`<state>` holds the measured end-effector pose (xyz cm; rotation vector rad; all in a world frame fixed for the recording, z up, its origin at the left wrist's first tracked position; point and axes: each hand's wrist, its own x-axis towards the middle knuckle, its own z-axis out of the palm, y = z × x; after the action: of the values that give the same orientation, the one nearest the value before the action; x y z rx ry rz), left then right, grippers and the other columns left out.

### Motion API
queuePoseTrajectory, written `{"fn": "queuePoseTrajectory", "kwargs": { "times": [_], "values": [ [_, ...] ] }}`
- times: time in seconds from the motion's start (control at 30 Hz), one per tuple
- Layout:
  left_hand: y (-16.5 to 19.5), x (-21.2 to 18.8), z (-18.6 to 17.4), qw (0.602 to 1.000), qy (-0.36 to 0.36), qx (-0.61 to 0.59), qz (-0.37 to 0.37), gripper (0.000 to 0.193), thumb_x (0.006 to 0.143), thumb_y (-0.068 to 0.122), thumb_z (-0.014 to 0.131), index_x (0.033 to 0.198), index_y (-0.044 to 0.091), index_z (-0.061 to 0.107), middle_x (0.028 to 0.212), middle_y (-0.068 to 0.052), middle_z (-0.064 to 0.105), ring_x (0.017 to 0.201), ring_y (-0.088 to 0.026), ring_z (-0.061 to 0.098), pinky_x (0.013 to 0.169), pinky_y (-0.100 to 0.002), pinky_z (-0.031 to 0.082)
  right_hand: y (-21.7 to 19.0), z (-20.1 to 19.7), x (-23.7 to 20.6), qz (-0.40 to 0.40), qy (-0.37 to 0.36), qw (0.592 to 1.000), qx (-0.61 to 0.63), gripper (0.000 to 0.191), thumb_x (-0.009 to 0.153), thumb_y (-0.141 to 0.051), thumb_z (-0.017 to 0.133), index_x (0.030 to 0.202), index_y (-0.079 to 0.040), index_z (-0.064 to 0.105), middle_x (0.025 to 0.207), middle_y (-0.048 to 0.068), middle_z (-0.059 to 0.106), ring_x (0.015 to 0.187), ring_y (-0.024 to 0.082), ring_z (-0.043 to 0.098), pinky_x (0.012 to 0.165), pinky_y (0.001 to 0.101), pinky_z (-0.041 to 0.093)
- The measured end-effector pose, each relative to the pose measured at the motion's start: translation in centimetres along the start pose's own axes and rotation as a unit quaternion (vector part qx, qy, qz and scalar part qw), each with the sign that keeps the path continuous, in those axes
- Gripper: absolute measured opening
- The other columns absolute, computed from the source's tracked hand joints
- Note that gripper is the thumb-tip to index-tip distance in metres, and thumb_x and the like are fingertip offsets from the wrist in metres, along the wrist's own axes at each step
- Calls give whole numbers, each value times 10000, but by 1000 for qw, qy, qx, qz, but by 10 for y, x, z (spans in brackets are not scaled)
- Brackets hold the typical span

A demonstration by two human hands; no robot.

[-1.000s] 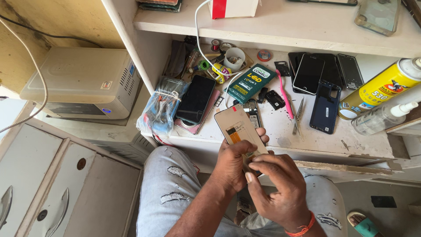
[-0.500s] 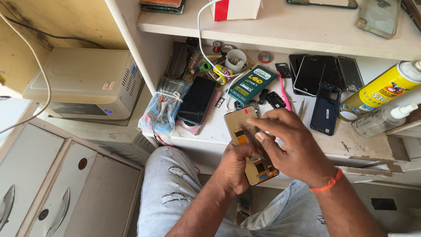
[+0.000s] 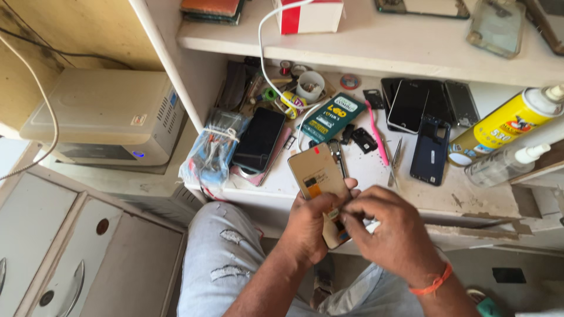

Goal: The person sits at a cluttered repair bench holding a smartphone, opens it and removes the back cover and internal components, then picks up a replacement LCD screen, peels the protective film from it, and holds the new screen next to the phone body comparing the parts.

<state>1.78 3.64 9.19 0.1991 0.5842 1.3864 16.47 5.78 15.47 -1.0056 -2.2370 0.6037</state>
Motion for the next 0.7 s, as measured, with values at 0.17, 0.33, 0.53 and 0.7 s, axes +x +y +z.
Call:
{"fn": "queuePoseTrajectory", "kwargs": {
  "times": [0.17, 0.33, 0.53, 0.7],
  "values": [
    [3, -2, 6, 997, 74, 10, -16, 429, 814, -27, 537, 1230, -29, 640, 1036, -168, 716, 861, -268, 704, 749, -450, 634, -5, 10, -12, -21, 45, 999, 8, 105, 765, -69, 797, 846, -59, 731, 818, 48, 696, 733, 182, 725, 650, 308, 566],
    [1, -2, 3, 1000, 22, 1, 10, 531, 764, -141, 493, 1269, -65, 636, 1075, -176, 722, 909, -271, 712, 753, -378, 632, -2, 11, -16, -33, -33, 996, 81, 154, 784, -98, 806, 910, -45, 735, 882, 44, 715, 749, 137, 756, 650, 293, 602],
    [-4, -2, -5, 1000, -3, 1, -12, 516, 720, -150, 497, 1209, -53, 629, 1013, -193, 709, 863, -309, 717, 752, -426, 636, 8, -3, 7, -23, -17, 993, 117, 184, 875, -90, 716, 1044, -37, 763, 930, 63, 737, 710, 162, 637, 622, 336, 519],
    [-11, -2, -7, 1000, -15, 15, -13, 543, 694, -169, 514, 1204, -22, 623, 1056, -126, 705, 970, -230, 726, 750, -378, 578, 2, -5, 34, -18, -94, 994, 43, 366, 878, -103, 689, 1243, -108, 722, 943, 64, 636, 788, 173, 667, 679, 316, 573]
  ]
}}
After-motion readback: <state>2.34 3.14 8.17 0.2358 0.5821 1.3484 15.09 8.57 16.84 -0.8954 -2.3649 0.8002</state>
